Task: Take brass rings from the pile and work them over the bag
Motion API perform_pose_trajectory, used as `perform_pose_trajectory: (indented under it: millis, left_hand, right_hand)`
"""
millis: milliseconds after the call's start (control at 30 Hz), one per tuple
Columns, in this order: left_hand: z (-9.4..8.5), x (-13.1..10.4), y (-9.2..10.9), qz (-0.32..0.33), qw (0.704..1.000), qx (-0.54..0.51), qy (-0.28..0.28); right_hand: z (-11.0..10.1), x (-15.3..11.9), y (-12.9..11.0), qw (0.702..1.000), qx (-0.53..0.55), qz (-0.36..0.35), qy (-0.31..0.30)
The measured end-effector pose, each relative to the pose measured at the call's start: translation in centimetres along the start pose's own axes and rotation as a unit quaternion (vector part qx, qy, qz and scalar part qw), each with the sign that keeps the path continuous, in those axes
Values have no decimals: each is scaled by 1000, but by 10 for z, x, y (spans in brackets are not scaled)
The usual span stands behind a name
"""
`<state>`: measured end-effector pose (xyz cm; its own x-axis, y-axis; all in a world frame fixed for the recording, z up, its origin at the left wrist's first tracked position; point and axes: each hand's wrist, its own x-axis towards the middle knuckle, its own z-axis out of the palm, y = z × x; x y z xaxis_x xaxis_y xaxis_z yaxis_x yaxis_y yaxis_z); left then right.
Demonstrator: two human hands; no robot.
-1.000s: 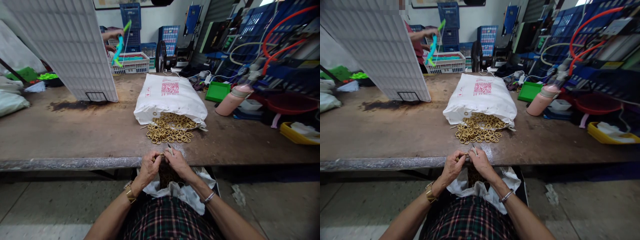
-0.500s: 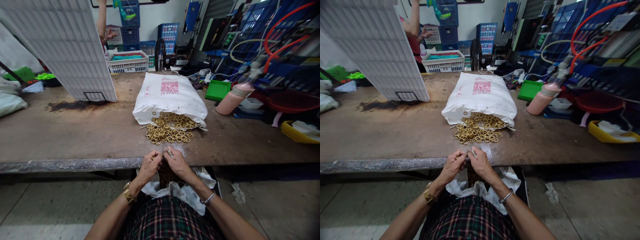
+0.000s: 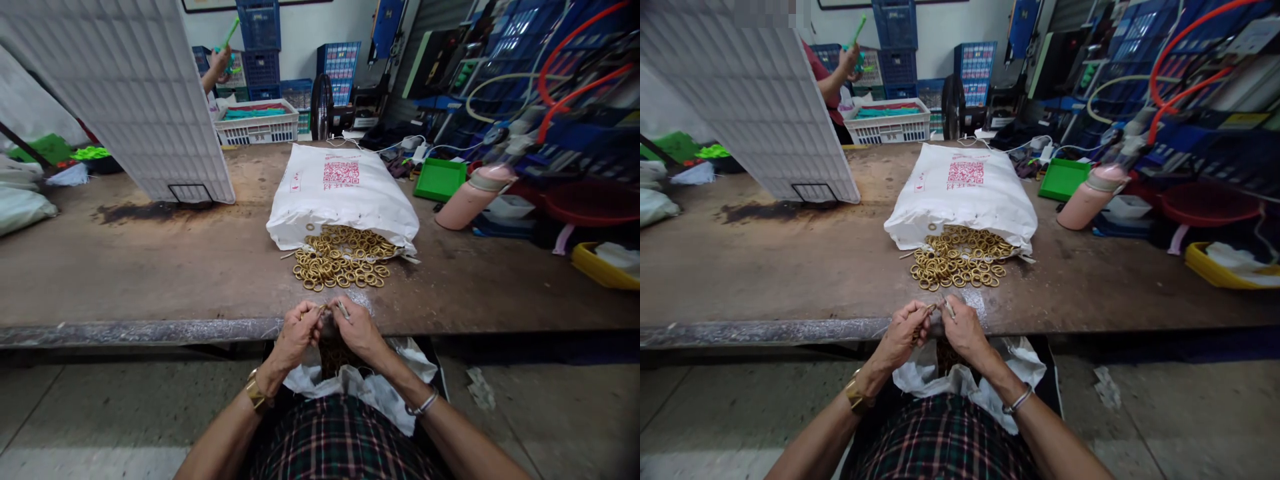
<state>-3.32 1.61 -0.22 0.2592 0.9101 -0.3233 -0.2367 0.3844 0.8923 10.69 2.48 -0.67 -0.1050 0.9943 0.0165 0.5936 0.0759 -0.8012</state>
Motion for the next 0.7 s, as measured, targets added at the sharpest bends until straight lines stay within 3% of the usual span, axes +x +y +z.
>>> perform_pose_trajectory:
  millis: [200,600,700]
  left_hand:
    - [-2,1,-3,25,999,21,9]
    - [-2,1,-3,42,995,87,27]
    - [1,-10,2,43,993,106,16]
  right_hand:
    - [1,-7,-4,983,-165,-60,-48]
    - [4,-4,-4,964,-250,-38,-80]
    - [5,0,-4,962,-258,-11,-87]
